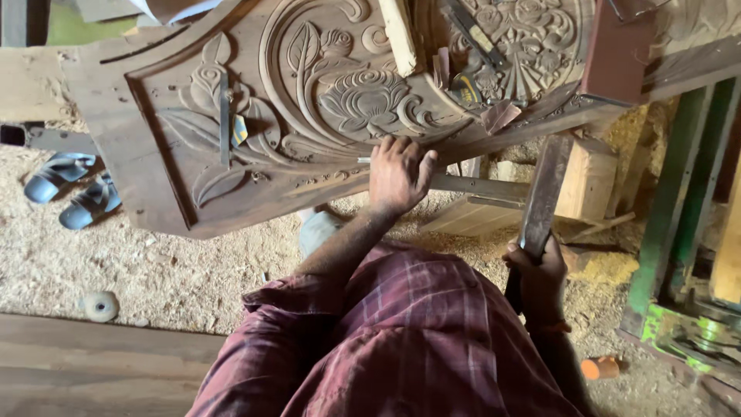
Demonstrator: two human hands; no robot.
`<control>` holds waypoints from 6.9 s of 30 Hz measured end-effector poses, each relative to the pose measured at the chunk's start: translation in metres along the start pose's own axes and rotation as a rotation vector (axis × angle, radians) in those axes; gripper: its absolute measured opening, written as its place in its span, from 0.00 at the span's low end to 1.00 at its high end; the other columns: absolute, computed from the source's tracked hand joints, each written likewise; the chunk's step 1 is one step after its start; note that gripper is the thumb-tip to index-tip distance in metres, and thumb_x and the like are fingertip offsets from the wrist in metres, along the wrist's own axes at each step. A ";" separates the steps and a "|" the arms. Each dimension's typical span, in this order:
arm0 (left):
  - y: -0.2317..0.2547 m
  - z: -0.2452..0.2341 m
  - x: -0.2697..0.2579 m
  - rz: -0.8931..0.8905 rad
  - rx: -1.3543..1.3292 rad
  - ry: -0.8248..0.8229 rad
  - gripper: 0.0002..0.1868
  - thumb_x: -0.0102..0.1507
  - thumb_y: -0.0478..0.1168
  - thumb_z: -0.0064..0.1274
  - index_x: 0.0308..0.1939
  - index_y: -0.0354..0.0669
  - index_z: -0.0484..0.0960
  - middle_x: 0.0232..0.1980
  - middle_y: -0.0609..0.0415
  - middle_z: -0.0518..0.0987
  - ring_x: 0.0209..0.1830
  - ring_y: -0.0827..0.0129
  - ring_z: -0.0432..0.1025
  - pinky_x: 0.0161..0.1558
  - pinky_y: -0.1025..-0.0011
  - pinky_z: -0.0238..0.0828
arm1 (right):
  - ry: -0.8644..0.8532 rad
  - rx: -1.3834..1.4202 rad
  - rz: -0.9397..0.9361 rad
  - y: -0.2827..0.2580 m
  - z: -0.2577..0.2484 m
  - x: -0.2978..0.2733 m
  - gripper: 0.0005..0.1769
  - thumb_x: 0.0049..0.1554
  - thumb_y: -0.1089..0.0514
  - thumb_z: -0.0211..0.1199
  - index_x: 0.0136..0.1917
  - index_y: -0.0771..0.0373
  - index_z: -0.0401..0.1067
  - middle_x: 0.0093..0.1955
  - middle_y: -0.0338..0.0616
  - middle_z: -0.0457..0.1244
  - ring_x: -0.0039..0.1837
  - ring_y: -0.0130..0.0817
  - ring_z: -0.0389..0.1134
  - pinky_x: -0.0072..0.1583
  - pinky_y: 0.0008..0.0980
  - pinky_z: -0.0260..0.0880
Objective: The person carves a floral design into a wooden panel using a chisel and mallet. They repeatedly strike the chisel to remove wood and refine the details of the carving.
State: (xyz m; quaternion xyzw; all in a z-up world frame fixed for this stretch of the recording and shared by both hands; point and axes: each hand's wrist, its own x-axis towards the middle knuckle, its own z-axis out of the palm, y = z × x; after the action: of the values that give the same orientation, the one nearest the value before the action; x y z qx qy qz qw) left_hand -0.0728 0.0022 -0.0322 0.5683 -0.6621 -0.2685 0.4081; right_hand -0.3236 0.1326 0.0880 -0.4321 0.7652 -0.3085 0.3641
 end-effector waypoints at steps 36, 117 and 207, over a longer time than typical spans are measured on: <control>-0.025 -0.031 -0.017 0.215 0.137 -0.153 0.17 0.62 0.46 0.42 0.38 0.49 0.87 0.50 0.49 0.82 0.53 0.56 0.68 0.57 0.52 0.64 | -0.223 -0.126 -0.898 0.006 0.138 0.007 0.39 0.68 0.59 0.58 0.83 0.68 0.41 0.66 0.66 0.61 0.64 0.50 0.69 0.60 0.41 0.72; 0.063 -0.077 -0.120 -0.400 0.549 0.371 0.11 0.57 0.31 0.54 0.41 0.48 0.84 0.56 0.52 0.78 0.62 0.54 0.70 0.58 0.56 0.68 | -0.168 -0.841 -1.138 -0.079 0.090 0.263 0.31 0.54 0.43 0.69 0.63 0.65 0.74 0.71 0.53 0.60 0.71 0.54 0.59 0.68 0.48 0.62; 0.009 0.047 -0.293 -1.411 -0.787 0.734 0.17 0.70 0.43 0.49 0.60 0.40 0.81 0.50 0.50 0.86 0.48 0.69 0.77 0.50 0.69 0.73 | -0.725 -0.430 -1.434 -0.101 0.275 0.138 0.04 0.50 0.68 0.70 0.38 0.65 0.76 0.36 0.47 0.69 0.37 0.37 0.71 0.39 0.36 0.70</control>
State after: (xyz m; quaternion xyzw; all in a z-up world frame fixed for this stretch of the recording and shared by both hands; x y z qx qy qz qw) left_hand -0.1106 0.2836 -0.1184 0.7129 0.1556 -0.4665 0.4999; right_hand -0.1031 -0.0774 -0.0226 -0.9476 0.1817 -0.1543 0.2128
